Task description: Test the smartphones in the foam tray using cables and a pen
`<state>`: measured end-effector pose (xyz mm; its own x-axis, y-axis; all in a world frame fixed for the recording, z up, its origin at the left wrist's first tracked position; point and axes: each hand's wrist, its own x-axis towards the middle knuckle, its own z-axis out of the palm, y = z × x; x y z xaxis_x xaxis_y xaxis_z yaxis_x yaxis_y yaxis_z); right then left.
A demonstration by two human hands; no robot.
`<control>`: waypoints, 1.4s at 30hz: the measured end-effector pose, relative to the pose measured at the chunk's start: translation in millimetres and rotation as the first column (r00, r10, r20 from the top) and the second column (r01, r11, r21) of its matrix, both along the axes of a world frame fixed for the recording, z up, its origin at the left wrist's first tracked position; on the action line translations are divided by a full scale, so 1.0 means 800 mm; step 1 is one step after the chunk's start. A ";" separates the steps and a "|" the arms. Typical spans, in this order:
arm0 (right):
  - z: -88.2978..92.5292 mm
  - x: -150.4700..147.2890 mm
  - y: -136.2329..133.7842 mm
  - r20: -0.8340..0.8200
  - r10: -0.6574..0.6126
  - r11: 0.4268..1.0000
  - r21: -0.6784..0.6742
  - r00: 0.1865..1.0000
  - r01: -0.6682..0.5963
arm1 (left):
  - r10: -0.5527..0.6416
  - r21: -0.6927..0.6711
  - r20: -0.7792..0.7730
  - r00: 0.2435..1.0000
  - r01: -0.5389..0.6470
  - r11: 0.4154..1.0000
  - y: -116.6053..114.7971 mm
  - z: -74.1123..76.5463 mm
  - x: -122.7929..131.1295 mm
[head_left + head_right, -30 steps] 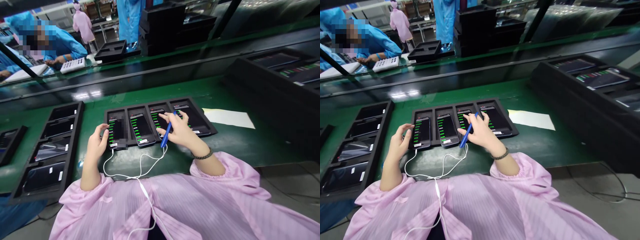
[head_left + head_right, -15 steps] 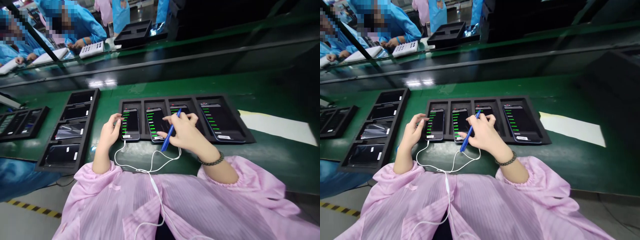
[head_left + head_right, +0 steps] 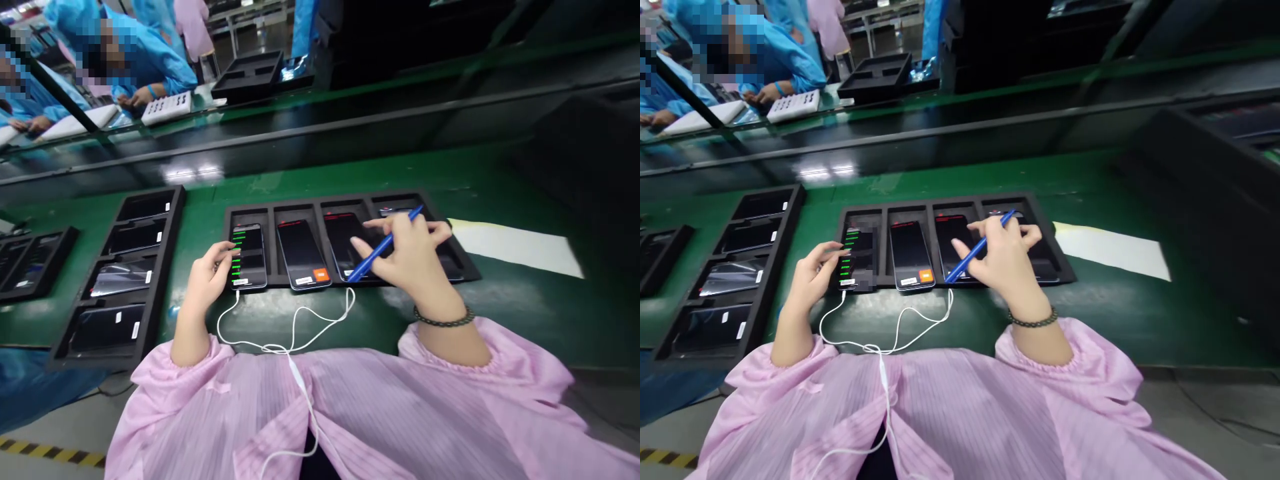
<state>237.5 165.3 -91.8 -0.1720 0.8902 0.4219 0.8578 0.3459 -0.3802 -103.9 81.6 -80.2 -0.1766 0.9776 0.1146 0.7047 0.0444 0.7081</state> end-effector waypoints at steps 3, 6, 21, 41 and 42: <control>0.001 0.030 0.008 -0.051 -0.193 0.981 0.000 0.980 0.193 | 0.019 0.085 0.002 1.000 -0.019 0.996 0.000 -0.002 -0.003; 0.002 0.061 0.013 -0.070 -0.327 0.945 -0.041 0.942 0.325 | 0.090 0.168 -0.001 0.996 -0.088 0.982 0.003 -0.004 -0.005; -0.016 0.077 0.020 -0.020 -0.336 0.942 -0.034 0.942 0.335 | 0.536 0.020 -0.027 0.844 -0.536 0.844 0.028 0.017 0.007; 0.023 -0.116 -0.013 0.231 0.038 0.962 -0.273 0.972 0.027 | 0.115 -0.355 -0.406 0.906 -0.272 0.895 0.086 0.042 0.076; 0.022 -0.119 -0.015 0.240 0.042 0.961 -0.276 0.970 0.027 | 0.110 -0.360 -0.411 0.905 -0.272 0.893 0.086 0.041 0.078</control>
<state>142.0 153.7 -73.9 -0.2452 0.9637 0.1056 0.9333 0.2641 -0.2432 -41.7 150.8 -47.2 -0.3883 0.9032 -0.1829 0.8574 0.4268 0.2876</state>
